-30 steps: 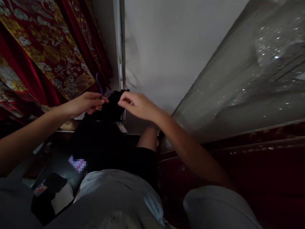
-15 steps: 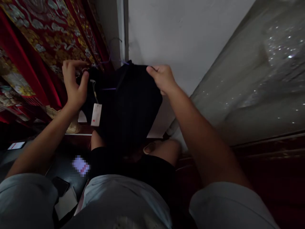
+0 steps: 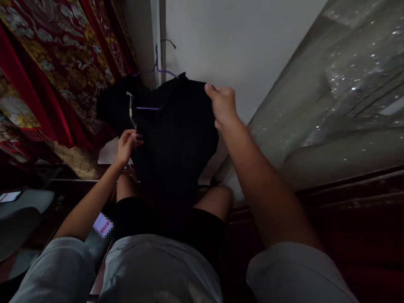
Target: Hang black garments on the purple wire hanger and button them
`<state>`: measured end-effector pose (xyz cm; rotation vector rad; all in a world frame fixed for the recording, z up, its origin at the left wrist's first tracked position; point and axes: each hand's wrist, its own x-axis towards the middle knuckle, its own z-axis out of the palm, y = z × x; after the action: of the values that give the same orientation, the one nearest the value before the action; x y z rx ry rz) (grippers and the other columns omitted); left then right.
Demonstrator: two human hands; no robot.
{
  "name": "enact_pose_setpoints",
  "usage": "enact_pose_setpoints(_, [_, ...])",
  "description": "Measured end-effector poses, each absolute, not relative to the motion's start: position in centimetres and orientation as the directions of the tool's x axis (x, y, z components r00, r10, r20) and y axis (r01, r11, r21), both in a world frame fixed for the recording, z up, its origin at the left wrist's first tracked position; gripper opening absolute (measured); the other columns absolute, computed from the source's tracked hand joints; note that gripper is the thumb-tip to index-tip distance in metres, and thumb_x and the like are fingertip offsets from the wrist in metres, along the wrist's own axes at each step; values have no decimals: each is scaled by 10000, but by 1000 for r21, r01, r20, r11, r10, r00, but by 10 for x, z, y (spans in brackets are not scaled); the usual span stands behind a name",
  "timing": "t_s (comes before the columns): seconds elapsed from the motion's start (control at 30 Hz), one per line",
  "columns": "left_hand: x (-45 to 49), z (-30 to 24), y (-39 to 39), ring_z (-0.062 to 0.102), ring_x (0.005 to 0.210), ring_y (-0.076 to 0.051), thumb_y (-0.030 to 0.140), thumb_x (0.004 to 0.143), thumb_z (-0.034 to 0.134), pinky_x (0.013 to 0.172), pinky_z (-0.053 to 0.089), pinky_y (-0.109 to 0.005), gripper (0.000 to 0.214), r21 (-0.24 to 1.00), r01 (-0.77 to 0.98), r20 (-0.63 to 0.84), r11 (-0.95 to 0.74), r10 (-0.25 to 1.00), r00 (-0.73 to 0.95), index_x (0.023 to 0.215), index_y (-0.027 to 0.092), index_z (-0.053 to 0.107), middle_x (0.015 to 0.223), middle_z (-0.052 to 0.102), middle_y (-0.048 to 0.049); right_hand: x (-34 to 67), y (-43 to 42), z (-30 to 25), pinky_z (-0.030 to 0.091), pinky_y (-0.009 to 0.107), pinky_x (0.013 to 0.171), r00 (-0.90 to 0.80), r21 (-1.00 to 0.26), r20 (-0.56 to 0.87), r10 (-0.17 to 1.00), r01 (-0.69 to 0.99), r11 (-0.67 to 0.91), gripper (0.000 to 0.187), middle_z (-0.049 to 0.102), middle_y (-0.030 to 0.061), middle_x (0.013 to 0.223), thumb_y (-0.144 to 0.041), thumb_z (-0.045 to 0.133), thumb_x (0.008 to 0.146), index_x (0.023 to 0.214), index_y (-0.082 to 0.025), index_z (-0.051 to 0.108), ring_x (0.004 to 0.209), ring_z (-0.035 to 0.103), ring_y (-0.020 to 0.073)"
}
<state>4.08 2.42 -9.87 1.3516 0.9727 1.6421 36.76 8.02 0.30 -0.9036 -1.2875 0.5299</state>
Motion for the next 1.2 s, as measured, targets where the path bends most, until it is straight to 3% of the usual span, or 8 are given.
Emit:
enact_pose_setpoints(0.1, [59, -105, 18, 692, 808, -191, 396, 784, 884, 575, 546, -224, 396, 922, -91, 381, -375, 923, 50, 1028, 174, 666, 960, 717, -73, 378, 54, -6, 547, 346, 943, 222, -882, 448, 866, -49, 469, 197, 787, 143, 950, -246, 735, 963, 861, -77, 727, 977, 749, 183])
enact_pose_setpoints(0.33, [94, -103, 16, 605, 615, -149, 535, 921, 745, 505, 436, -225, 415, 908, 10, 413, -418, 900, 140, 823, 131, 751, 772, 701, -89, 380, 35, -41, 550, 373, 965, 200, -922, 316, 928, -165, 349, 165, 767, 121, 912, -245, 722, 938, 800, -157, 699, 1078, 716, 230])
enact_pose_setpoints(0.57, [93, -110, 0, 532, 670, -133, 213, 942, 665, 657, 445, -261, 428, 791, 134, 612, -597, 763, -208, 516, 178, 678, 659, 541, -24, 394, 51, -53, 516, 435, 1011, 260, -880, 446, 856, 300, 367, 122, 706, 75, 937, -277, 669, 944, 863, -187, 666, 1058, 669, 249])
enact_pose_setpoints(0.67, [99, -111, -17, 519, 664, -117, 154, 883, 661, 631, 427, -251, 422, 798, 43, 590, -602, 763, -265, 462, 174, 636, 728, 545, -24, 375, 35, -58, 475, 382, 1043, 415, -740, 650, 637, 538, 405, 322, 656, 98, 1223, -112, 752, 780, 1078, -166, 644, 1133, 590, 217])
enact_pose_setpoints(0.73, [108, -111, -27, 487, 600, -97, 149, 855, 653, 557, 374, -241, 423, 815, -78, 538, -575, 799, -268, 435, 164, 605, 737, 556, -23, 342, 17, -66, 509, 308, 879, 455, -704, 711, 537, 448, 551, 312, 633, 95, 1224, -155, 696, 834, 1132, -170, 606, 1001, 592, 174])
enact_pose_setpoints(0.77, [112, -110, -32, 467, 567, -88, 153, 847, 650, 526, 340, -238, 420, 818, -134, 516, -559, 816, -259, 430, 161, 597, 732, 561, -23, 322, 6, -73, 505, 284, 788, 418, -717, 695, 586, 335, 611, 151, 646, 70, 1066, -266, 625, 935, 1059, -181, 610, 878, 590, 155])
enact_pose_setpoints(0.87, [116, -108, -47, 442, 527, -83, 188, 850, 659, 502, 304, -235, 395, 822, -215, 472, -527, 843, -260, 459, 162, 606, 691, 541, -17, 263, -22, -104, 444, 275, 621, -89, -877, 449, 889, 144, 458, 296, 590, -19, 723, -448, 593, 978, 1168, -223, 628, 618, 540, 149])
enact_pose_setpoints(1.2, [102, -124, -78, 609, 845, -190, 387, 930, 569, 774, 525, -290, 300, 888, -223, 369, -401, 913, -172, 958, 223, 819, 929, 638, -62, 228, -92, -163, 332, 250, 560, 60, -957, 290, 955, 1, 290, 470, 400, -20, 639, -581, 545, 975, 697, -217, 440, 610, 412, 132])
